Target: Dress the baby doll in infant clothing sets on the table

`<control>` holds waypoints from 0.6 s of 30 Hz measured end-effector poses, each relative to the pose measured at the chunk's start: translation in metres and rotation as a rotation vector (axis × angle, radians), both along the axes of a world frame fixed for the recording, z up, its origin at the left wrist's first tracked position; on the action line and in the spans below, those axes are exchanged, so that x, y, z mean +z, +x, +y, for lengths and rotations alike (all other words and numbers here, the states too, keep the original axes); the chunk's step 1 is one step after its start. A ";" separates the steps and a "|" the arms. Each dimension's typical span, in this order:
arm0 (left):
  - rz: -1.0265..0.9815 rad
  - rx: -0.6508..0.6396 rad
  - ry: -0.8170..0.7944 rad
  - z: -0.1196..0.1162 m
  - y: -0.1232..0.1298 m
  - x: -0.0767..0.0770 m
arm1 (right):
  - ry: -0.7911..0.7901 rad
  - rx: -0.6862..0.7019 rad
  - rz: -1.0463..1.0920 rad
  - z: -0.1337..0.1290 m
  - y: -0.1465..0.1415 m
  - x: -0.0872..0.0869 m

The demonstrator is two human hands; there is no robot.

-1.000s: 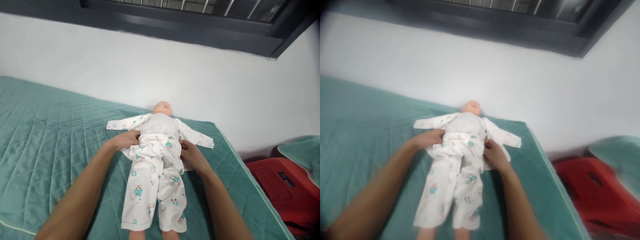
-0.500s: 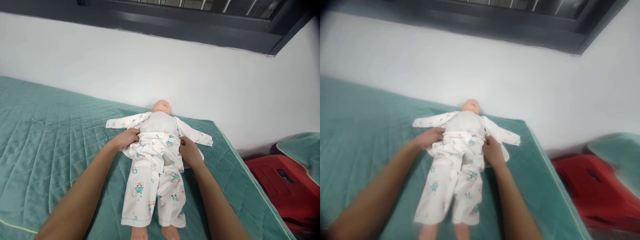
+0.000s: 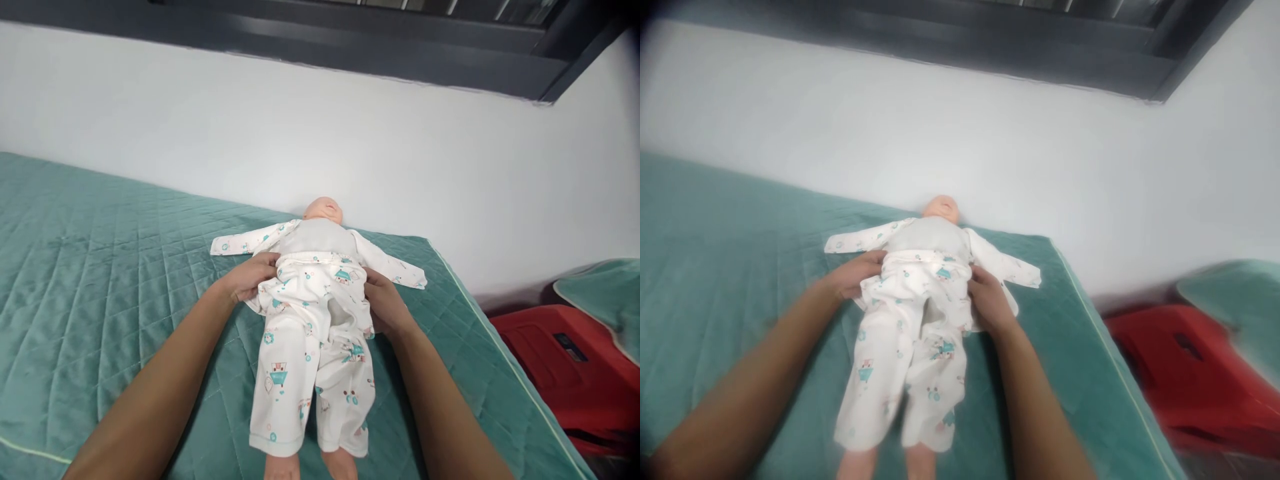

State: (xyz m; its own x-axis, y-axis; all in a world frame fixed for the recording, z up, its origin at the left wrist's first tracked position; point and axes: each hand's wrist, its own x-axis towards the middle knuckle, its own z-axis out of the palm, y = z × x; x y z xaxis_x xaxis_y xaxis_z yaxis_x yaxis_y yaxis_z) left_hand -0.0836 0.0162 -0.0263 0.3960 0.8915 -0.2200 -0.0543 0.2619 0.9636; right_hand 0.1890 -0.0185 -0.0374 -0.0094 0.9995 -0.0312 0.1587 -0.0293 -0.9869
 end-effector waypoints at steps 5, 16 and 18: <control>-0.152 0.026 -0.004 0.003 -0.001 -0.007 | -0.081 0.033 0.255 -0.002 -0.007 0.007; -0.013 -0.106 0.133 0.001 -0.005 -0.003 | 0.006 0.032 0.028 0.001 0.007 -0.006; 0.033 -0.134 0.183 0.002 -0.005 -0.002 | 0.008 0.004 -0.048 0.003 0.009 -0.008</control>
